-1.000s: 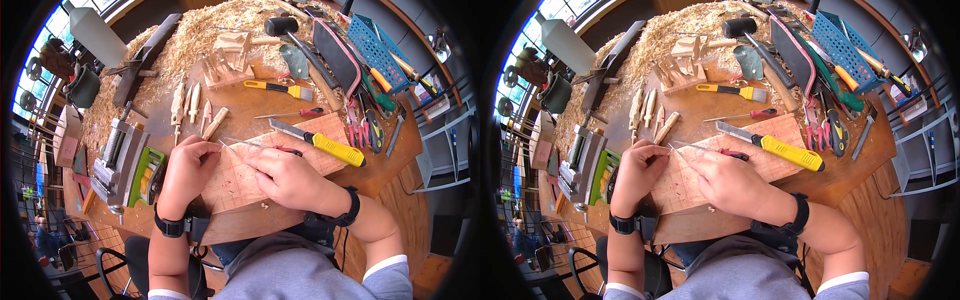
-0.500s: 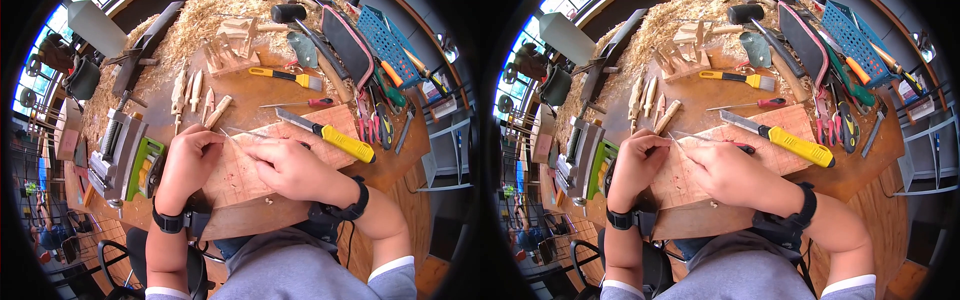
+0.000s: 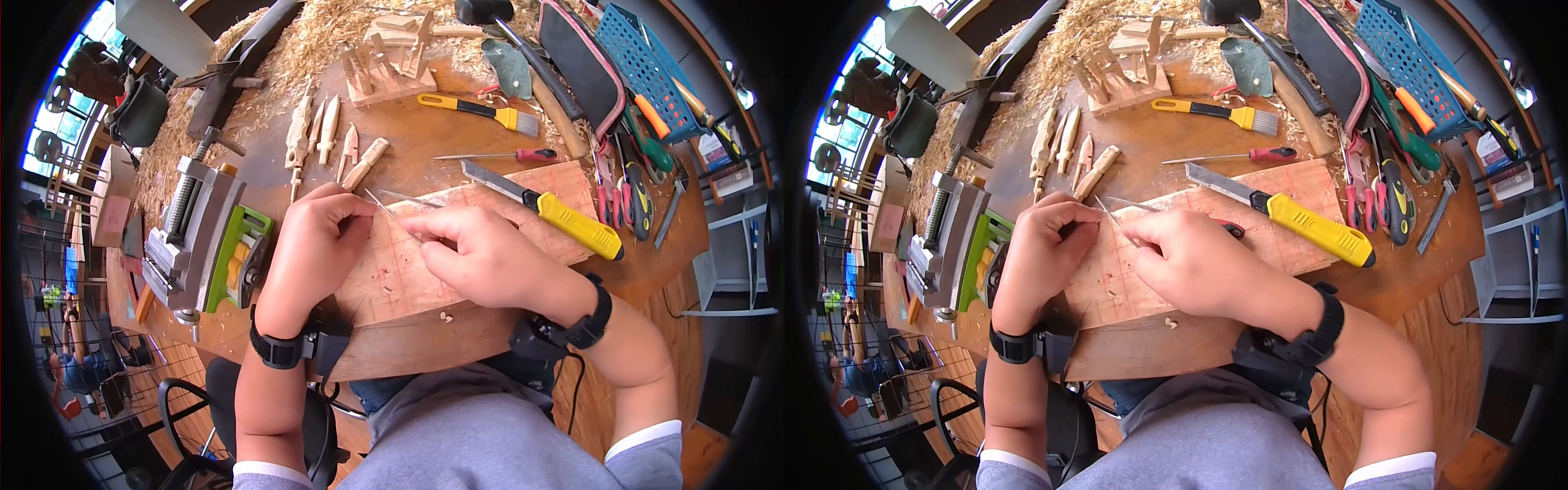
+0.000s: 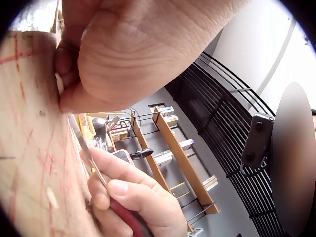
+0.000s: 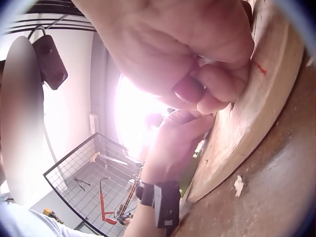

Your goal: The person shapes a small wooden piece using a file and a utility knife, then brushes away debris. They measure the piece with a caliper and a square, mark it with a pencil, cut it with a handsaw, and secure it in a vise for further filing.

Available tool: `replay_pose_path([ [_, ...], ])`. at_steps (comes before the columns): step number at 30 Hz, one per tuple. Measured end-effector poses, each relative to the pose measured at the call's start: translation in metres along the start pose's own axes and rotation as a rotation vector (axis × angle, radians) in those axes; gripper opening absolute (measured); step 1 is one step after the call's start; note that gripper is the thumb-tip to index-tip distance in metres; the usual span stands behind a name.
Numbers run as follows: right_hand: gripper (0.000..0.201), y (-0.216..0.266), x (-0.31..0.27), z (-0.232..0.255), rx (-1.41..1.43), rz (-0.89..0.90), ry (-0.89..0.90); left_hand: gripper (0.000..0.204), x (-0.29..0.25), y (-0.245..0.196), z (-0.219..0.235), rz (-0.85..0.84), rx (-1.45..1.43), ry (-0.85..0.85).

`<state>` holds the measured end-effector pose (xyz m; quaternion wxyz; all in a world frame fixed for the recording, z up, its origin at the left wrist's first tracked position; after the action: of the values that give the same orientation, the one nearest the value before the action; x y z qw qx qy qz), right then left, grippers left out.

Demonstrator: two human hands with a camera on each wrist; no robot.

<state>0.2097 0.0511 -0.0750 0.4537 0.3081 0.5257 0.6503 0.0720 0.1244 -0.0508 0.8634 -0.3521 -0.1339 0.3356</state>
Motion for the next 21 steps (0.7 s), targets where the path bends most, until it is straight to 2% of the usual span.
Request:
replay_pose_path([
  [3, 0.03, -0.001, -0.004, 0.001, 0.02, -0.047, 0.03, 0.012, -0.001, 0.006, -0.001, 0.069, -0.038, 0.028],
  [4, 0.03, 0.001, -0.005, 0.002, 0.019, -0.045, 0.037, 0.012, 0.0, 0.005, -0.001, 0.045, -0.035, 0.028],
  [6, 0.03, -0.008, -0.007, -0.002, 0.093, -0.151, 0.101, 0.011, -0.001, 0.004, -0.002, 0.023, -0.03, 0.031],
  [7, 0.03, -0.01, -0.005, -0.002, 0.098, -0.152, 0.093, 0.011, -0.001, 0.004, -0.002, 0.046, -0.034, 0.034],
  [9, 0.027, -0.007, 0.004, 0.0, 0.051, -0.042, 0.055, 0.011, 0.001, 0.004, -0.003, 0.066, -0.034, 0.033],
  [12, 0.023, -0.009, -0.008, -0.002, 0.113, -0.122, 0.05, 0.011, -0.001, 0.002, 0.001, 0.024, -0.01, -0.009],
  [15, 0.021, -0.006, 0.002, -0.001, 0.013, -0.057, 0.059, 0.011, 0.0, -0.002, -0.001, 0.007, -0.004, -0.013],
  [18, 0.02, -0.007, 0.001, -0.001, 0.054, -0.048, 0.051, 0.011, -0.001, 0.003, -0.001, 0.083, -0.02, 0.024],
  [21, 0.019, -0.009, -0.005, 0.0, 0.123, -0.116, 0.039, 0.01, -0.001, -0.001, -0.001, 0.003, -0.012, 0.011],
])
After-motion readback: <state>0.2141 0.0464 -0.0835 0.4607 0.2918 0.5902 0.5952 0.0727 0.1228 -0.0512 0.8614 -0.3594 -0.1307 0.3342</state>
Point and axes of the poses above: each hand's wrist, its own x-axis towards the middle knuckle, its own z-axis out of the back of the hand, y = z × x, the point moved 8 cm from there along x, towards the middle knuckle, and after that the axes turned 15 degrees about y, right-handed, at the moved point
